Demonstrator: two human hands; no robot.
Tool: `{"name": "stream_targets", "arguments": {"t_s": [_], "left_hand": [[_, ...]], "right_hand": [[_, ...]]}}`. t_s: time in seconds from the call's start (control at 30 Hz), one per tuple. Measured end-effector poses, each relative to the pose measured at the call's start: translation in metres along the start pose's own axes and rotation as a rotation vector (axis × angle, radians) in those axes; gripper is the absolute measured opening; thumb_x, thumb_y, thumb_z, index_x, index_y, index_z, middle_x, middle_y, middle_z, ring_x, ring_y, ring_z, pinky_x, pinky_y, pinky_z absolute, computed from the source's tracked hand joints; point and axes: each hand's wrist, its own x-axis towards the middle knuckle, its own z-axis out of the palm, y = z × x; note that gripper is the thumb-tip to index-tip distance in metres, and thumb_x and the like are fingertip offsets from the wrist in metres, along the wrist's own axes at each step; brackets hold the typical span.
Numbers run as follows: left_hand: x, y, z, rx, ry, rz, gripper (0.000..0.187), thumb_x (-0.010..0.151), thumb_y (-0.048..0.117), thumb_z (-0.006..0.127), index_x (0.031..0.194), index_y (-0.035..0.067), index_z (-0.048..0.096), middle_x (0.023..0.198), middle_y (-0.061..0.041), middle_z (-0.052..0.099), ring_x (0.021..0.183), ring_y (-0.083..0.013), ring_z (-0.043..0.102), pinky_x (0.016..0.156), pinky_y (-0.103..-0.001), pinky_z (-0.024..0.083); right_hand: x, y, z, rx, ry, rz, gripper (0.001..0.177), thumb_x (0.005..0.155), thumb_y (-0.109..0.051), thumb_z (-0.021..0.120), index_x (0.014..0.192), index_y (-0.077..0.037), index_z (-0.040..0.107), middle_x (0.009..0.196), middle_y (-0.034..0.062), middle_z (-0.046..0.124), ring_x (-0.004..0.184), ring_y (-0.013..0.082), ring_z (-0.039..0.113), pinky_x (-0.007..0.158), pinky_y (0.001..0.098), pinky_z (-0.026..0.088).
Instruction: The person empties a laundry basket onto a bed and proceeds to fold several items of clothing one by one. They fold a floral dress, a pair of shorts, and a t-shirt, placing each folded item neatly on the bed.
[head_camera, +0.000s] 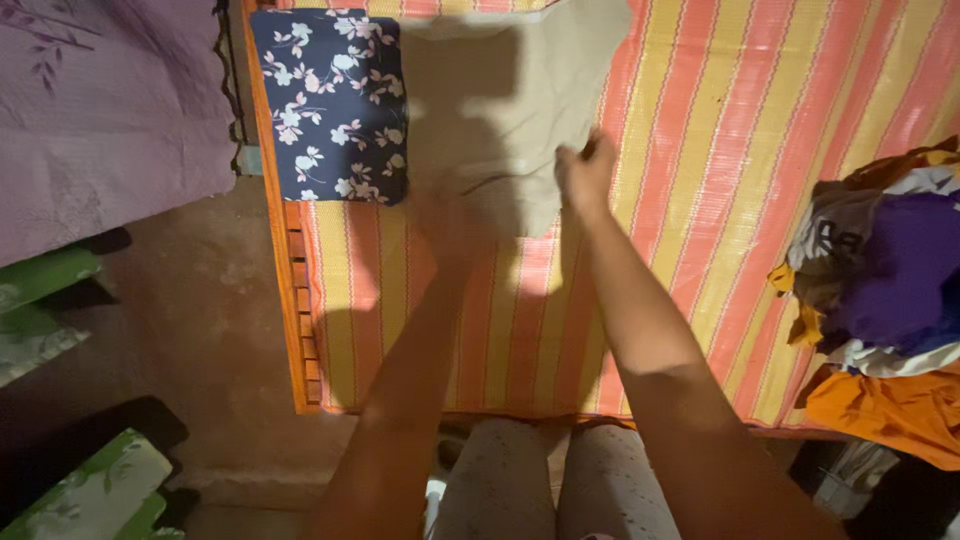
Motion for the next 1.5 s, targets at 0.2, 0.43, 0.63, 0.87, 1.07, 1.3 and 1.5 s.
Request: {"name": "stream_targets", "arguments": {"t_s": [0.2, 0.43, 0.63, 0.87, 1.07, 1.3, 1.5], "left_hand": [[-0.033, 0.034, 0.008, 0.258, -0.779, 0.279, 0.065, 0.084, 0.03, 0.068, 0.146, 0.037, 0.05, 0.165, -0.009, 0.023, 0.152, -0.0399, 0.015, 0.106, -0.082, 0.015], [-0.024, 0.009, 0.026, 0.18, -0.807, 0.262, 0.048, 0.096, 0.037, 0.064, 0.141, 0.047, 0.054, 0.17, -0.002, 0.016, 0.157, -0.0398, 0.005, 0.103, -0.092, 0.005], [-0.021, 0.018, 0.021, 0.218, -0.878, 0.205, 0.048, 0.095, 0.032, 0.064, 0.142, 0.04, 0.054, 0.169, -0.005, 0.019, 0.156, -0.04, 0.008, 0.106, -0.086, 0.008], [-0.028, 0.012, 0.026, 0.173, -0.921, 0.176, 0.049, 0.095, 0.026, 0.064, 0.142, 0.033, 0.053, 0.168, -0.008, 0.022, 0.155, -0.0403, 0.013, 0.109, -0.078, 0.012], [-0.052, 0.029, 0.015, 0.217, -0.761, 0.141, 0.05, 0.094, 0.022, 0.064, 0.142, 0.026, 0.053, 0.166, -0.012, 0.025, 0.154, -0.0406, 0.016, 0.112, -0.072, 0.015], [-0.132, 0.093, -0.022, 0.173, -0.802, 0.182, 0.051, 0.093, 0.016, 0.063, 0.142, 0.018, 0.052, 0.165, -0.015, 0.028, 0.153, -0.0408, 0.021, 0.115, -0.064, 0.019], [-0.168, 0.178, -0.019, 0.071, -1.015, 0.311, 0.052, 0.092, 0.011, 0.063, 0.143, 0.012, 0.052, 0.163, -0.019, 0.031, 0.152, -0.0411, 0.024, 0.118, -0.058, 0.023]], "right_hand": [[0.079, -0.018, -0.007, 0.572, 0.045, 0.182, 0.038, 0.091, 0.012, 0.066, 0.124, 0.001, 0.049, 0.114, 0.0162, 0.063, 0.101, 0.0232, 0.065, 0.09, 0.0338, 0.057], [0.063, -0.041, 0.023, -0.032, -0.128, -0.202, 0.057, 0.092, 0.008, 0.043, 0.147, -0.003, 0.04, 0.144, 0.0115, 0.052, 0.095, 0.0191, 0.068, 0.08, 0.0321, 0.06], [0.009, -0.029, 0.062, -1.202, -0.171, -0.843, 0.066, 0.092, 0.01, 0.052, 0.154, -0.011, 0.045, 0.12, 0.0194, 0.063, 0.109, 0.0333, 0.061, 0.093, 0.0455, 0.052], [-0.018, -0.009, 0.061, -1.165, -0.273, -0.595, 0.065, 0.087, -0.01, 0.063, 0.149, -0.009, 0.046, 0.132, 0.0172, 0.054, 0.125, 0.0378, 0.049, 0.104, 0.0513, 0.042], [-0.091, -0.017, 0.015, -1.175, -0.275, -0.769, 0.076, 0.079, -0.022, 0.07, 0.149, -0.005, 0.043, 0.154, 0.0225, 0.04, 0.144, 0.0419, 0.035, 0.114, 0.0585, 0.029], [-0.192, 0.009, -0.124, -0.881, -0.016, -0.505, 0.094, 0.079, -0.032, 0.074, 0.152, 0.008, 0.032, 0.155, 0.026, 0.039, 0.143, 0.0418, 0.037, 0.114, 0.0546, 0.032], [-0.229, 0.026, -0.266, -0.745, 0.306, -0.326, 0.077, 0.086, -0.03, 0.071, 0.146, 0.006, 0.039, 0.143, 0.0233, 0.048, 0.133, 0.0389, 0.045, 0.108, 0.0502, 0.037]]}}
